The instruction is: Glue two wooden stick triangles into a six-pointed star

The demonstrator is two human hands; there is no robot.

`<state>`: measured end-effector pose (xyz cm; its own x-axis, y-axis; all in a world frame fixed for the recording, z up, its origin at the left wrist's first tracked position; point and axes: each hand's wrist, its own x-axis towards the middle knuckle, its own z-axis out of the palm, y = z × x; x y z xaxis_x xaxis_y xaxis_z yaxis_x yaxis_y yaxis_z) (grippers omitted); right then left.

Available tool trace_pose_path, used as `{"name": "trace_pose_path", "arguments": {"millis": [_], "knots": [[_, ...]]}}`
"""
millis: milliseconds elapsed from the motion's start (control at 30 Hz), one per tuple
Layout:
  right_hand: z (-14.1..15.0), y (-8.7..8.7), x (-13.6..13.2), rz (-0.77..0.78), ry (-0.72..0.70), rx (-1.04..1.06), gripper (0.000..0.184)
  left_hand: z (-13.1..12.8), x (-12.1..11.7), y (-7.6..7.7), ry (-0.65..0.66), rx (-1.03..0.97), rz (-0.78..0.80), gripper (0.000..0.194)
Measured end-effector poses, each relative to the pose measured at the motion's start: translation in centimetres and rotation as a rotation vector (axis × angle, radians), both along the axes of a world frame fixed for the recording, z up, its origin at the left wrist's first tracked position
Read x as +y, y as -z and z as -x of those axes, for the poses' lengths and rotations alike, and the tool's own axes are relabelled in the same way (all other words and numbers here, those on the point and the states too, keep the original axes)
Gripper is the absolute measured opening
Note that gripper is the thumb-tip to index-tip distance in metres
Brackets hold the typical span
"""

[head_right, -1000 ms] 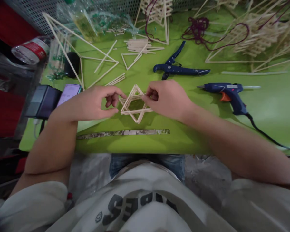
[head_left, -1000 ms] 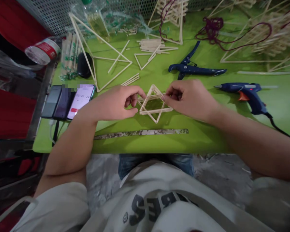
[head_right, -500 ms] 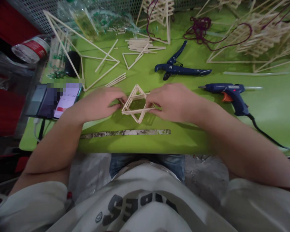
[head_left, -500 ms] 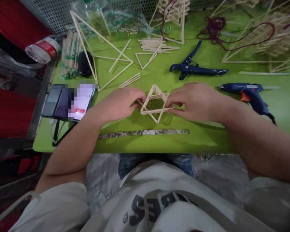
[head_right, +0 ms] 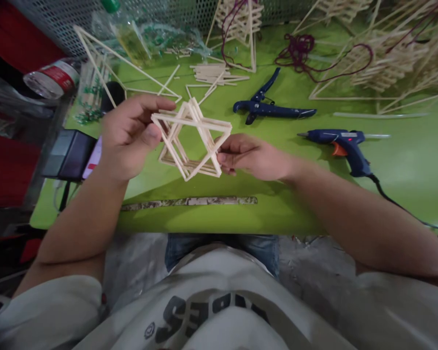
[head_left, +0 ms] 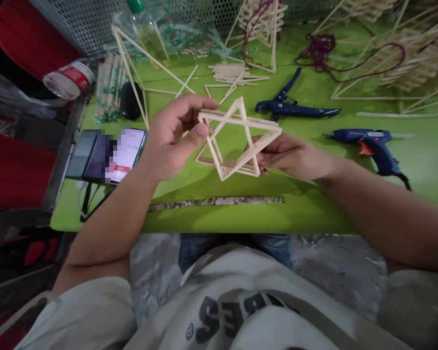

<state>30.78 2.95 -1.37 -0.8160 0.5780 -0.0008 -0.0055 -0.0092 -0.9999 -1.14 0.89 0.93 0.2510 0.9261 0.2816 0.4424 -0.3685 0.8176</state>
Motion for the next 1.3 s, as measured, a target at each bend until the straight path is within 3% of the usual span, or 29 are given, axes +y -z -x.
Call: {"name": "trace_pose_path", "arguments": {"millis": [133, 267, 367, 500, 600, 767, 1000, 1300], "knots": [[0.6, 0.8, -0.6, 0.296, 0.077, 0.071, 0.042, -0.4, 1.0, 0.9, -0.024, -0.109, 0.029, 0.038], [0.4, 0.7, -0.2, 0.430, 0.154, -0.042, 0.031, -0.1, 2.2, 1.5, -0.002, -0.143, 0.249, 0.026], [0.3, 0.2, 0.3, 0.265, 0.249, -0.329, 0.026, -0.1, 2.4, 1.5, 0.007, 0.042, 0.403, 0.024], [0.1, -0.6, 0.4, -0.345, 0.386, -0.746, 0.039, -0.3, 2.3, 1.3, 0.043, 0.313, 0.403, 0.022], [-0.2, -1.1, 0.2, -0.575, 0.413, -0.807, 0.042, 0.0, 2.4, 1.2, 0.039, 0.352, 0.377, 0.023], [-0.3, -1.5, 0.1, -0.510, 0.360, -0.818, 0.034, 0.4, 2.6, 1.1, 0.042, 0.372, 0.373, 0.018], [-0.3, -1.2, 0.0, -0.483, 0.277, -0.787, 0.036, 0.0, 2.4, 1.2, 0.056, 0.380, 0.341, 0.014], [0.2, -2.1, -1.3, -0.476, 0.182, -0.798, 0.032, 0.0, 2.4, 1.4, 0.069, 0.384, 0.365, 0.009]]}}
